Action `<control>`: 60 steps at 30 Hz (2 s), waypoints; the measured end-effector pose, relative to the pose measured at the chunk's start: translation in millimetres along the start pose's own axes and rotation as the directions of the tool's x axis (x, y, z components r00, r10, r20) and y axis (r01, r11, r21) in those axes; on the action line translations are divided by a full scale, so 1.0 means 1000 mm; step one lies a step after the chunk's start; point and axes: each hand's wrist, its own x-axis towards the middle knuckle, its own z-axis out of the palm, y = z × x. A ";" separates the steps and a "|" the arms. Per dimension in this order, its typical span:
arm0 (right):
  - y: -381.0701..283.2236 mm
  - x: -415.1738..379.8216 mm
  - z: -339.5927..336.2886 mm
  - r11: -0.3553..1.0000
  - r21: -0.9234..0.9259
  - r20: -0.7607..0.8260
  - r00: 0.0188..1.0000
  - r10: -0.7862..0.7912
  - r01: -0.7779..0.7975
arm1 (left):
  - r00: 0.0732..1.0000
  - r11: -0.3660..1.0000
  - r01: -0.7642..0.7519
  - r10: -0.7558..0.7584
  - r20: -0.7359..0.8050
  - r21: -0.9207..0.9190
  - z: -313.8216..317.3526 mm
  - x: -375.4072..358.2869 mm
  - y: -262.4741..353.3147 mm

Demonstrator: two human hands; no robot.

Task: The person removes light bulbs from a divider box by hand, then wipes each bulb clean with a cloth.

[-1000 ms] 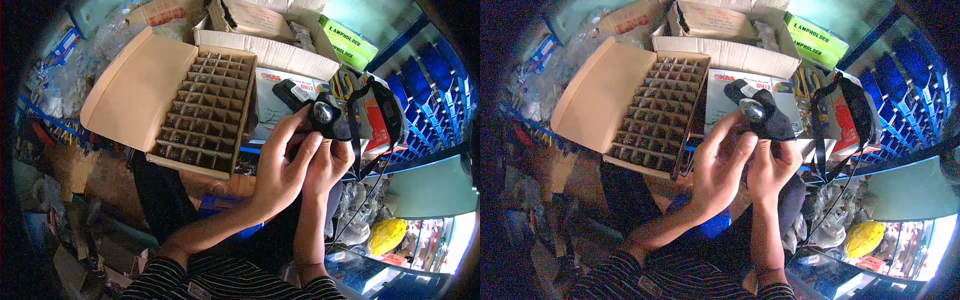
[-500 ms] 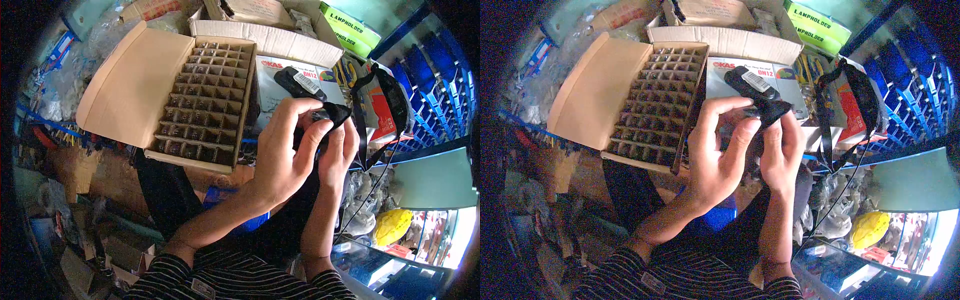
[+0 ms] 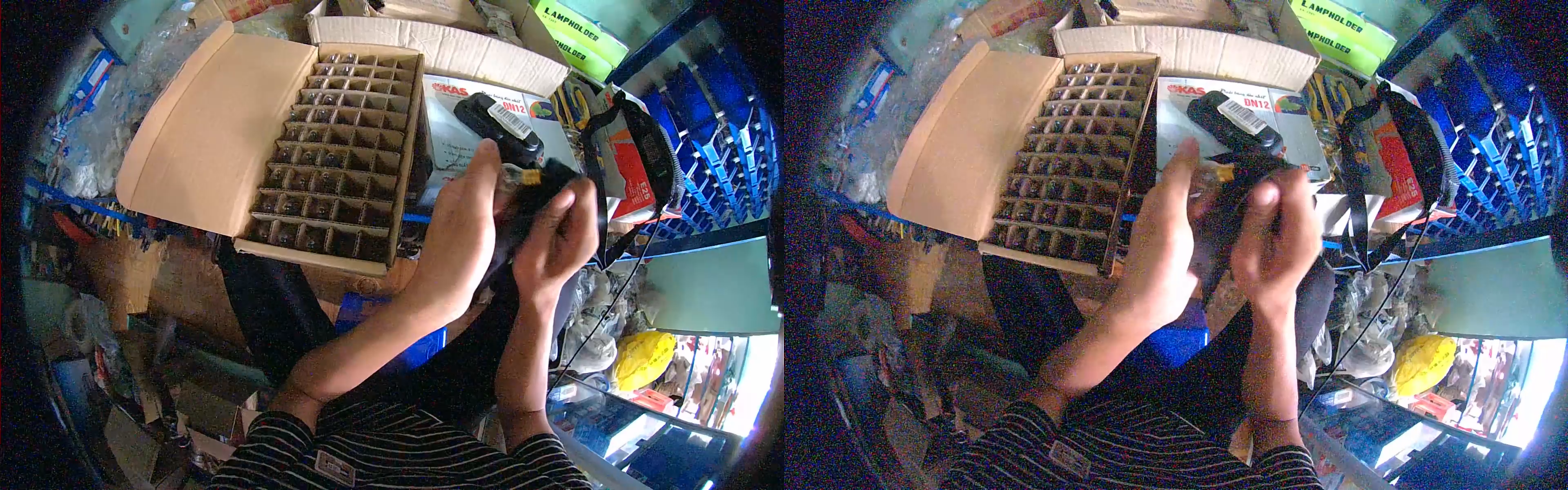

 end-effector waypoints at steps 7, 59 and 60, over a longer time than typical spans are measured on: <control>-0.011 0.008 -0.013 0.963 0.267 0.056 0.998 -0.034 0.018 | 0.981 0.956 -0.195 0.196 -0.018 -0.219 0.004 0.005 -0.024; 0.076 -0.007 -0.033 0.458 0.794 0.291 0.911 0.291 -0.400 | 0.941 0.976 0.142 -0.080 0.329 -0.166 0.001 -0.001 -0.044; 0.074 -0.007 -0.029 0.477 0.771 0.281 0.898 0.339 -0.422 | 0.965 0.992 -0.004 0.036 0.259 -0.124 0.007 -0.005 -0.043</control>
